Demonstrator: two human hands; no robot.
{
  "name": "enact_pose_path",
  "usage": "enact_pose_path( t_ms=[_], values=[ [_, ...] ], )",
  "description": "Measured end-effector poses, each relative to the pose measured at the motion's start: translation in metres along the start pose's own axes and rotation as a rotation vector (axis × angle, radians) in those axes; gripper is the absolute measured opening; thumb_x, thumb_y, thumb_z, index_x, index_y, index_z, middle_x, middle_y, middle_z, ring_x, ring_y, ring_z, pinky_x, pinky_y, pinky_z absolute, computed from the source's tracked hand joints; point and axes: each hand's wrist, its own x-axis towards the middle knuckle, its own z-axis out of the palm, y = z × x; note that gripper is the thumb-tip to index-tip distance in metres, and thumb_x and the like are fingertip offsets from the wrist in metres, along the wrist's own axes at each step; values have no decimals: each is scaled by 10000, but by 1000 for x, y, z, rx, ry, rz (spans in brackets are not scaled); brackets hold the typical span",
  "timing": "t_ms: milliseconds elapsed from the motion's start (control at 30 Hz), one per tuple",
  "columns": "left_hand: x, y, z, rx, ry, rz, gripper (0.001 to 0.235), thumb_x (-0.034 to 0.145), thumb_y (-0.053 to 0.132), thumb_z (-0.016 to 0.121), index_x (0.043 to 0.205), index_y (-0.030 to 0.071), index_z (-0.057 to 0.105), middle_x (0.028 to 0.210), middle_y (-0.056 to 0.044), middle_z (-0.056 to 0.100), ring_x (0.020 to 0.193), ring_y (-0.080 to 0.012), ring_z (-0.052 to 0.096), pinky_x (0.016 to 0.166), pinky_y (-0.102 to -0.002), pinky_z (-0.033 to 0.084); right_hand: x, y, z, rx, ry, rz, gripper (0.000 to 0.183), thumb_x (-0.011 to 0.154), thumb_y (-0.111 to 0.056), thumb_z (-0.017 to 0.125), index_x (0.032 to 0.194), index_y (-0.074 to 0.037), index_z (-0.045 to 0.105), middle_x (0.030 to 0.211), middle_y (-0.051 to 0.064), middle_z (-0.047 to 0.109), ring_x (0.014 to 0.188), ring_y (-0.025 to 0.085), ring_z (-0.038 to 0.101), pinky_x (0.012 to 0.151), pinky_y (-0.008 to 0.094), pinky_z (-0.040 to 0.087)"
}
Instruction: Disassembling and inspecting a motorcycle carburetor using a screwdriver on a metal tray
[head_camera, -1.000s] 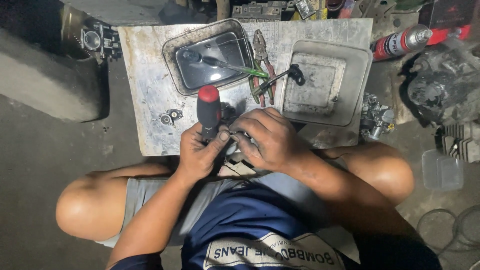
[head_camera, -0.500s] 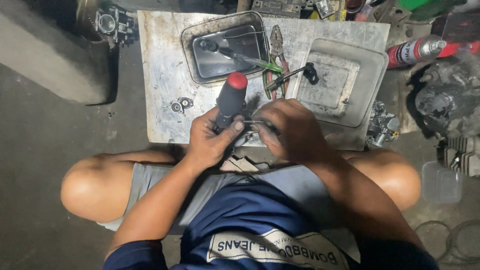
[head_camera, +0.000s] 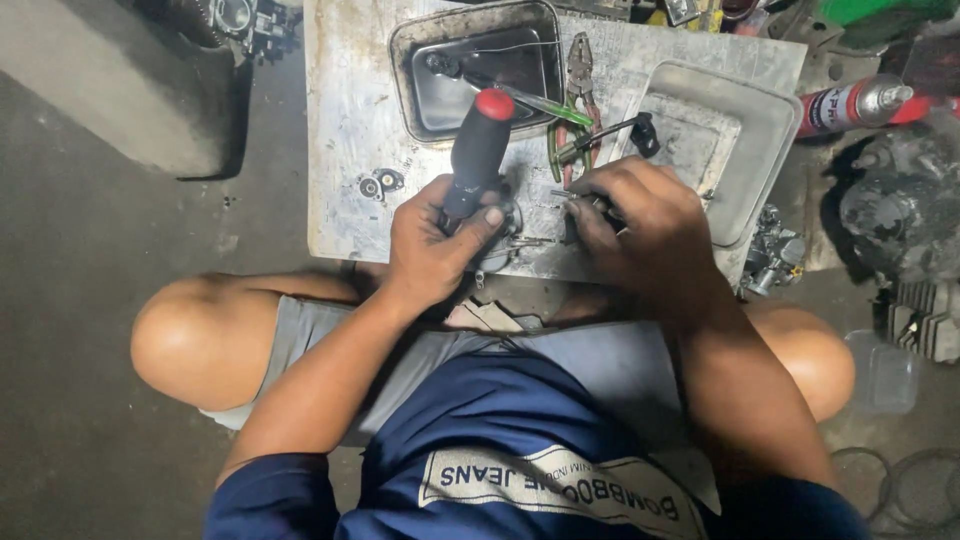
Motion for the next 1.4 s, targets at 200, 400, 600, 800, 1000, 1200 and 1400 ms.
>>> enact_pose_path(
  t_ms=[200, 400, 600, 800, 1000, 1200, 1400],
  values=[
    [-2, 3, 1, 27, 9, 10, 204, 880, 102, 803, 1037, 3, 720, 825, -130, 731, 813, -136, 642, 740, -319, 566, -9, 17, -14, -287, -271, 220, 219, 929, -184, 781, 1109, -61, 760, 950, 111, 678, 912, 328, 723, 810, 464, 577],
    [-3, 7, 2, 2, -17, 10, 198, 898, 104, 788, 1069, 28, 722, 864, -128, 747, 863, -134, 652, 794, -337, 574, -20, 33, -31, -350, -375, 450, 315, 907, -240, 762, 1206, -142, 747, 998, 121, 665, 947, 361, 706, 802, 522, 581],
    [-4, 5, 4, -8, -45, 4, 191, 910, 92, 776, 1083, 32, 721, 875, -132, 756, 849, -138, 661, 794, -336, 577, -20, 77, -27, -310, -527, 640, 382, 890, -247, 688, 1248, -129, 753, 1072, 195, 726, 957, 460, 723, 798, 573, 567],
    [-3, 14, 8, 8, -46, 14, 177, 903, 102, 779, 1057, 36, 725, 843, -111, 752, 832, -142, 666, 780, -342, 571, -15, 83, -3, -258, -542, 639, 352, 860, -206, 703, 1185, -91, 770, 1014, 209, 740, 955, 453, 726, 781, 557, 580],
    [-3, 12, 4, 19, -31, -3, 163, 897, 100, 782, 1038, 40, 726, 835, -105, 755, 830, -137, 672, 778, -338, 574, -16, 91, 13, -263, -534, 633, 325, 885, -170, 676, 1182, -81, 772, 1012, 232, 753, 969, 469, 724, 802, 565, 580],
    [-3, 19, 1, 30, -19, 28, 134, 904, 106, 770, 1011, 40, 725, 784, -90, 732, 783, -121, 624, 730, -326, 551, -16, 89, 15, -301, -577, 652, 327, 887, -235, 677, 1173, -111, 776, 980, 210, 760, 942, 445, 736, 815, 542, 585],
    [3, 5, -13, 110, -5, 70, 123, 904, 98, 767, 1011, 51, 732, 762, -104, 724, 737, -135, 635, 694, -312, 530, -9, 77, -3, -129, -521, 733, 353, 852, -282, 688, 1163, -124, 748, 1002, 176, 751, 1008, 421, 716, 827, 559, 557]
  ],
)
